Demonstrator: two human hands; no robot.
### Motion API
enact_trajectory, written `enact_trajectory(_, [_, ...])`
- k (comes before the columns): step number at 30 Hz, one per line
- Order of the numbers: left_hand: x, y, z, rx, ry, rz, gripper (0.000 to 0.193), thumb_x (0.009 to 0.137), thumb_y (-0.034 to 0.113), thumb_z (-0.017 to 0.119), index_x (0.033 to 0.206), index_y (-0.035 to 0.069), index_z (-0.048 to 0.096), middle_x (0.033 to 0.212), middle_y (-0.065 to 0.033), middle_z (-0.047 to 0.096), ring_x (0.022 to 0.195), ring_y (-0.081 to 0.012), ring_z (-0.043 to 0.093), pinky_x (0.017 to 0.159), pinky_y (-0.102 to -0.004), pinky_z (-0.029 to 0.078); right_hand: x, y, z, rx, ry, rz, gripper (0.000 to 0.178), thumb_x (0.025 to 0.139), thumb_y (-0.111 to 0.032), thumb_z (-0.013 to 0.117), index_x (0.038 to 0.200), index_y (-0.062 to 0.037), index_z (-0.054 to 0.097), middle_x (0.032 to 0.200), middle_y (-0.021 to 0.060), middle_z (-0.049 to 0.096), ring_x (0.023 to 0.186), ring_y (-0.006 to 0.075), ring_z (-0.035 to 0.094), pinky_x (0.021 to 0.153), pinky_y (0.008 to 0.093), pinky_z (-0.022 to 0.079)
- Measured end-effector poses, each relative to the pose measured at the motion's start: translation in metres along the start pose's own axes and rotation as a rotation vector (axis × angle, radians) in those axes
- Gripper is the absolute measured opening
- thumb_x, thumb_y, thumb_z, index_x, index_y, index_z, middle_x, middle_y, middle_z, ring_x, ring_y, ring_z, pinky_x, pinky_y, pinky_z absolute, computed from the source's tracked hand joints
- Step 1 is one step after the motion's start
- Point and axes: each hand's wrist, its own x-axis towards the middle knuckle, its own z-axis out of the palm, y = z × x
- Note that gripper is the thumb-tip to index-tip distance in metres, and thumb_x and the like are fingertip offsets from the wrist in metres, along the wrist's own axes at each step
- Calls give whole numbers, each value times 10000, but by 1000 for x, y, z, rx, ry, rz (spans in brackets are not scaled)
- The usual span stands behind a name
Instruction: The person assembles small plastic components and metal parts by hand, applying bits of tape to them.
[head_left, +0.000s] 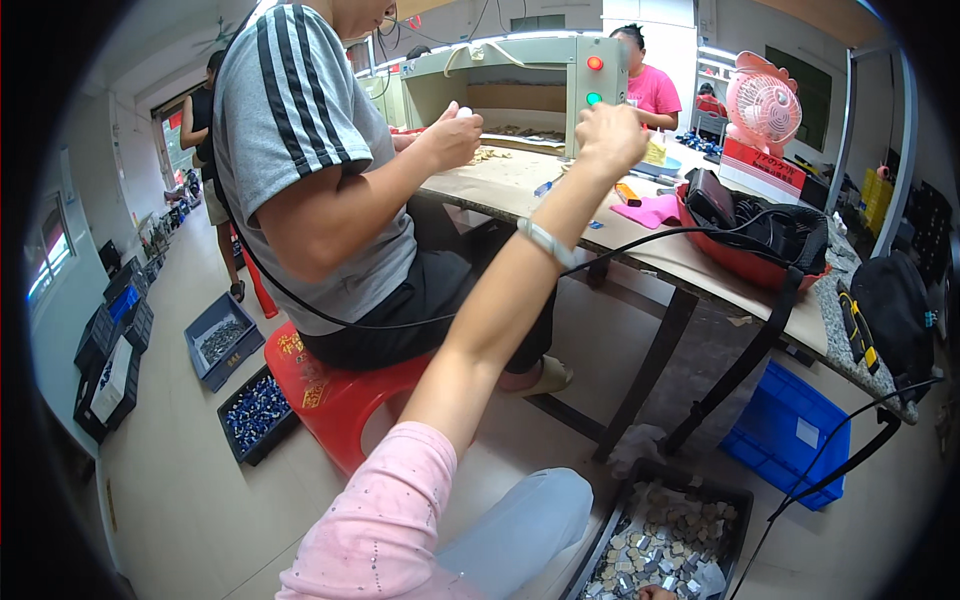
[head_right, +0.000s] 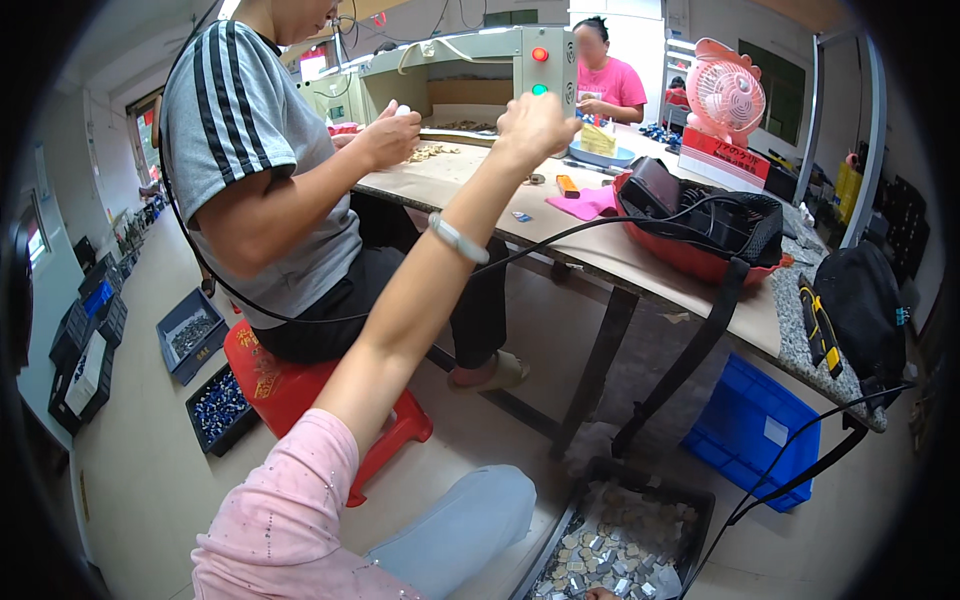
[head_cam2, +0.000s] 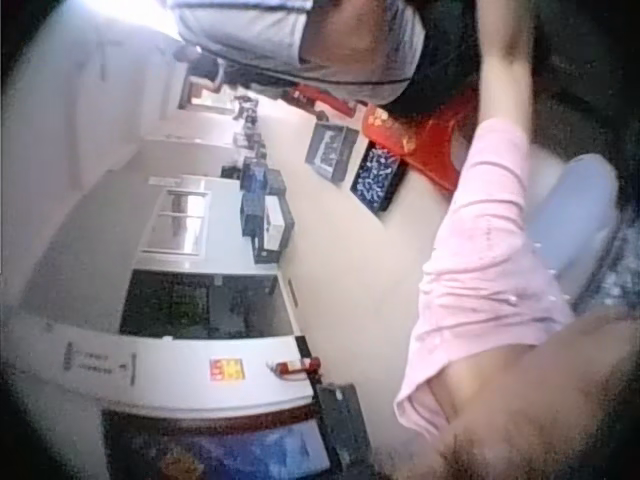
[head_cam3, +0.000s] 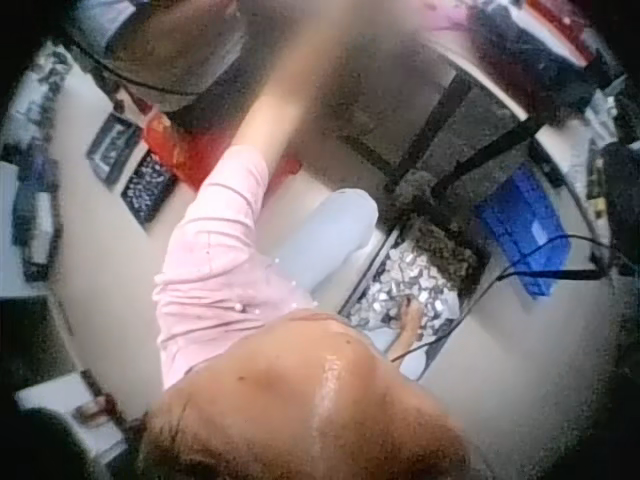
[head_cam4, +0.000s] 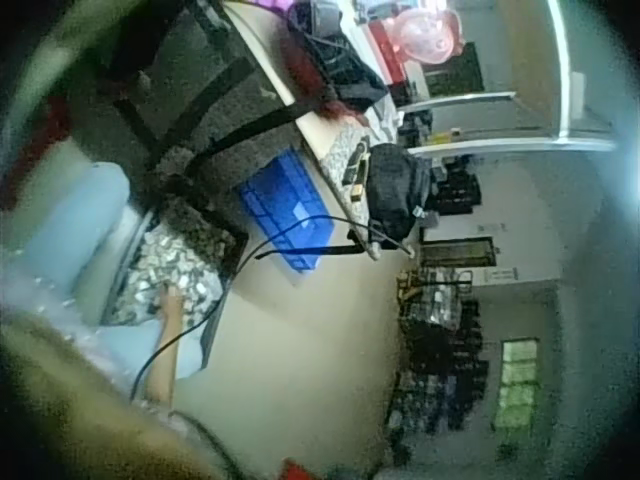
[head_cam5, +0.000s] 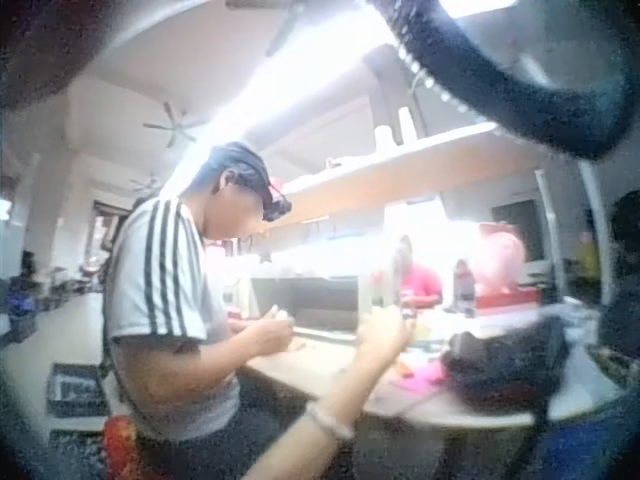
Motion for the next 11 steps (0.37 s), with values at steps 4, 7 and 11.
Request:
enact_trajectory(4, [-100, 37, -53, -410, 483, 398, 232, 804, 221, 624, 909, 14, 631, 901, -175, 614, 853, -338, 595, 707, -431, 472, 2, -2, 1, -45, -27, 63, 264, 861, -225, 498, 943, -15, 635, 874, 243, 618, 850, 414, 574, 735, 469, 449])
enact_trajectory(7, [-202, 46, -69, -683, 523, 696, 70, 755, 58, 618, 802, 12, 592, 811, -118, 606, 725, -288, 579, 619, -378, 449, -3, -39, -29, -31, -25, 58, 282, 865, -254, 506, 947, -19, 638, 871, 246, 618, 838, 403, 583, 739, 470, 451])
enact_trajectory(11, [-339, 28, -40, -884, -25, 865, 241, 784, 200, 690, 657, 33, 572, 721, -63, 601, 629, -221, 592, 541, -309, 480, -18, -39, -35, -192, -83, 158, 332, 853, -330, 558, 986, -36, 638, 848, 260, 615, 817, 345, 610, 772, 463, 451])
